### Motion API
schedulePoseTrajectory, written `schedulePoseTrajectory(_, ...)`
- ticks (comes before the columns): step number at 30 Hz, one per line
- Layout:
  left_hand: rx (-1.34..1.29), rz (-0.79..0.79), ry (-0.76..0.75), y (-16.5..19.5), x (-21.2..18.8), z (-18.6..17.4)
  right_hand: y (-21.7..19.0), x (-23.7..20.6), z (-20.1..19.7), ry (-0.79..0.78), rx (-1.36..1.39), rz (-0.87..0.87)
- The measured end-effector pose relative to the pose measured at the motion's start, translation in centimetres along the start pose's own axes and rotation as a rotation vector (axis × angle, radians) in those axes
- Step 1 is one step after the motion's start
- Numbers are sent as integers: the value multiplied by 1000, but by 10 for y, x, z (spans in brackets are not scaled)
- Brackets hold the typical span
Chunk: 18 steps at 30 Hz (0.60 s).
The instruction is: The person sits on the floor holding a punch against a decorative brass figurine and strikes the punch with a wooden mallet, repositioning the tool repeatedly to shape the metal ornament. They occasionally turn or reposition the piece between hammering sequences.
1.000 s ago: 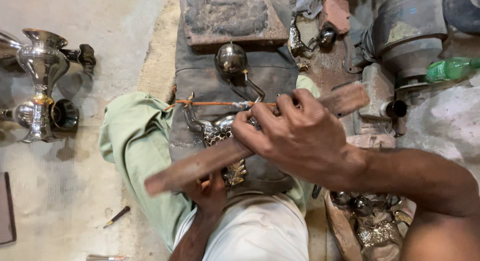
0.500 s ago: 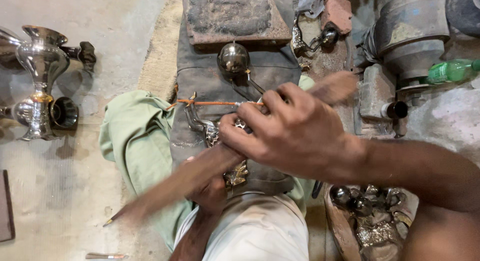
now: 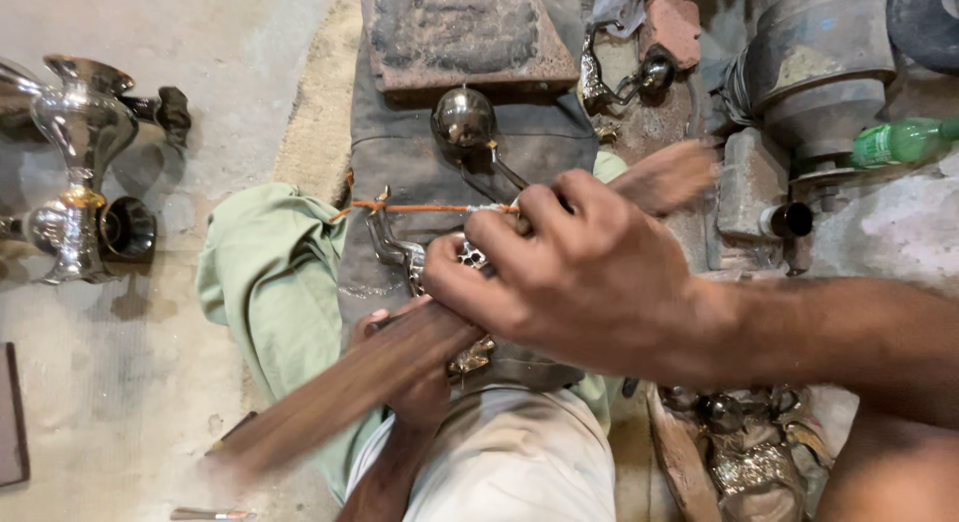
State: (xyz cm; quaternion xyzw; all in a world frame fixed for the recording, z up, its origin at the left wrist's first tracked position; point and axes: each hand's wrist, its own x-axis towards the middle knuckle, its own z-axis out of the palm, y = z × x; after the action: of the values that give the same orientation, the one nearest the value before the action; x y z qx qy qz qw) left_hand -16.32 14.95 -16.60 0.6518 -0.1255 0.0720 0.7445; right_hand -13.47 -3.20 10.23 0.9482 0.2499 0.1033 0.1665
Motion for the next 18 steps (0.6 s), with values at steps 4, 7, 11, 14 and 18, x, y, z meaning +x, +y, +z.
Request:
schedulePoseTrajectory(4,-30,-68,106,6,4,9,-3,-9,11,-204,144,37)
schedulePoseTrajectory(7,-174,-74,134,27,22,3,4,-28,20,-188,237,115)
schedulePoseTrajectory(11,-221,-245,3,64,62,-19,16,-61,31,-21,675,404)
schedulePoseTrajectory(14,-153,-360,-350,75,103,-20,11,-82,39,-20,840,615)
schedulePoseTrajectory(18,9,-306,-826,79,138,-2,-7,-99,64,-38,1121,825)
